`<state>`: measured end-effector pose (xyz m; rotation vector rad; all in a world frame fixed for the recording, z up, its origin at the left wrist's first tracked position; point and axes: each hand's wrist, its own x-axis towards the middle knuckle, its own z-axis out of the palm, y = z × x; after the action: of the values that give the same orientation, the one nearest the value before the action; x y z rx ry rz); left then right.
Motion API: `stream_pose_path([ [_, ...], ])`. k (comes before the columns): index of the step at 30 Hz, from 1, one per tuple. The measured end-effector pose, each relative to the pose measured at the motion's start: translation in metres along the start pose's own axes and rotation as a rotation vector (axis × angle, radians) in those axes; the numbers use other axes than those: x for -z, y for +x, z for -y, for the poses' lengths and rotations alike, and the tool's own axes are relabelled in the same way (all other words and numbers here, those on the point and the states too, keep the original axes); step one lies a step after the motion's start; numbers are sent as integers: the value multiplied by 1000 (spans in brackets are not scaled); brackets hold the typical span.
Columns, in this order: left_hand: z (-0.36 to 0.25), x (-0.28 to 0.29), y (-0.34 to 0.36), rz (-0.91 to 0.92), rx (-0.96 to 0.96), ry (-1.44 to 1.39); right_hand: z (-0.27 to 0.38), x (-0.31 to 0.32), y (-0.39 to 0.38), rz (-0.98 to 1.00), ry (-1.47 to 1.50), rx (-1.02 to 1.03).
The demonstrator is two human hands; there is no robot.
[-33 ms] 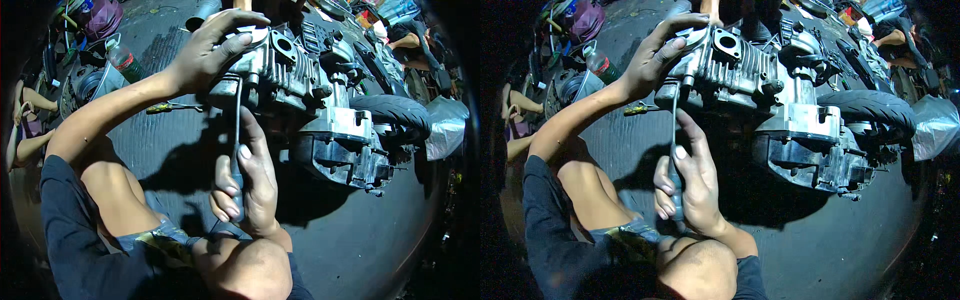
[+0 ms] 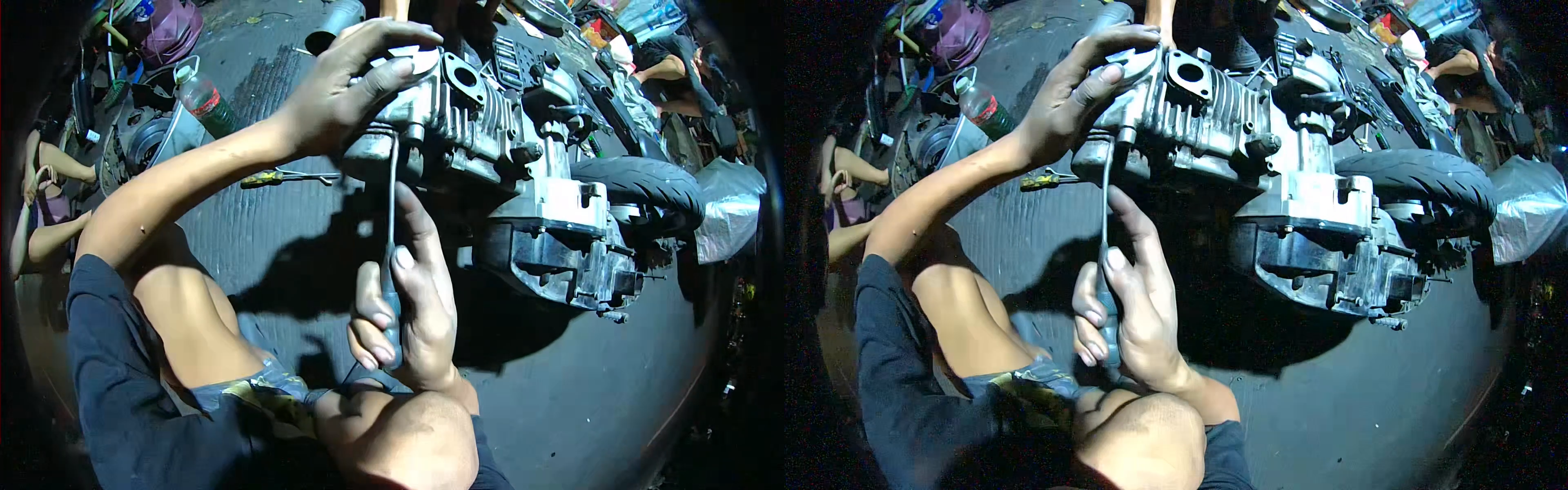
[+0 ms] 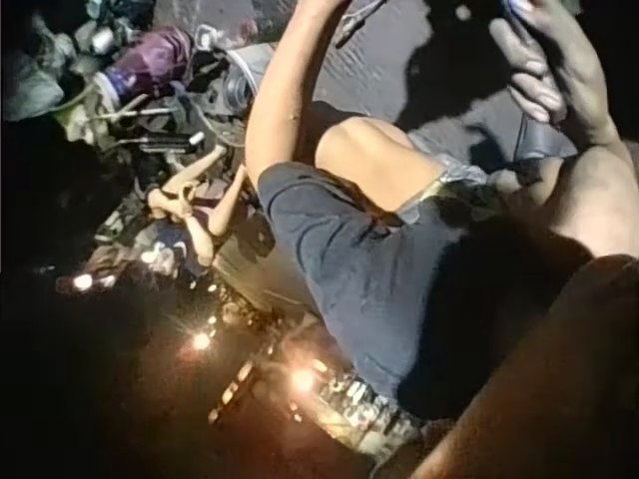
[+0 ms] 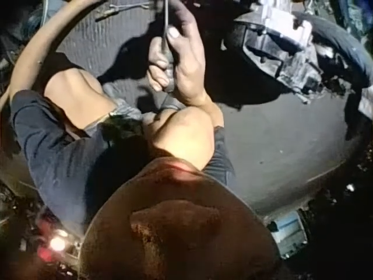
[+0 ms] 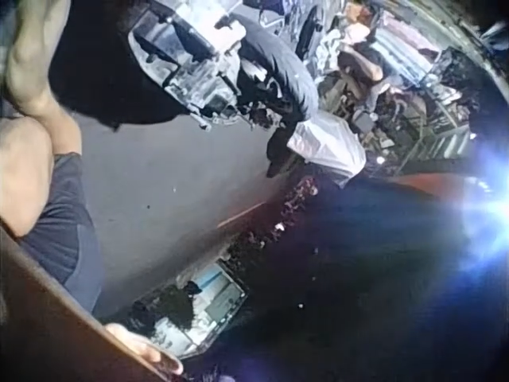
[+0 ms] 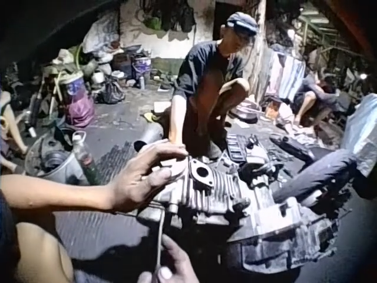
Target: Repairing or maintaining motorcycle engine components on the ground.
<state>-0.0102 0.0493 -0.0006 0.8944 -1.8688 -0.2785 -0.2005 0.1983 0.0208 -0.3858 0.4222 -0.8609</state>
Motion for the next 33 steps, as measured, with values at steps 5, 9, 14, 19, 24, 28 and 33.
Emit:
stream_pose_path([
  [5,1,0,1,-16,-42,34,-2,1,2,-9,-71,-10],
  [9,1,-2,1,-1,11,-14,-2,5,0,3,29,-39],
  [14,-3,1,1,5,1,30,4,8,-9,-9,-26,-25],
  [19,-7,11,2,137,35,78,11,12,-7,8,96,-83],
  [24,-7,6,2,130,70,30,12,14,-9,76,92,-89],
  [28,-3,-1,1,-3,-4,-21,12,11,-9,12,-19,-77],
  [33,0,-3,2,-34,-18,2,10,8,-6,-9,-32,-104],
])
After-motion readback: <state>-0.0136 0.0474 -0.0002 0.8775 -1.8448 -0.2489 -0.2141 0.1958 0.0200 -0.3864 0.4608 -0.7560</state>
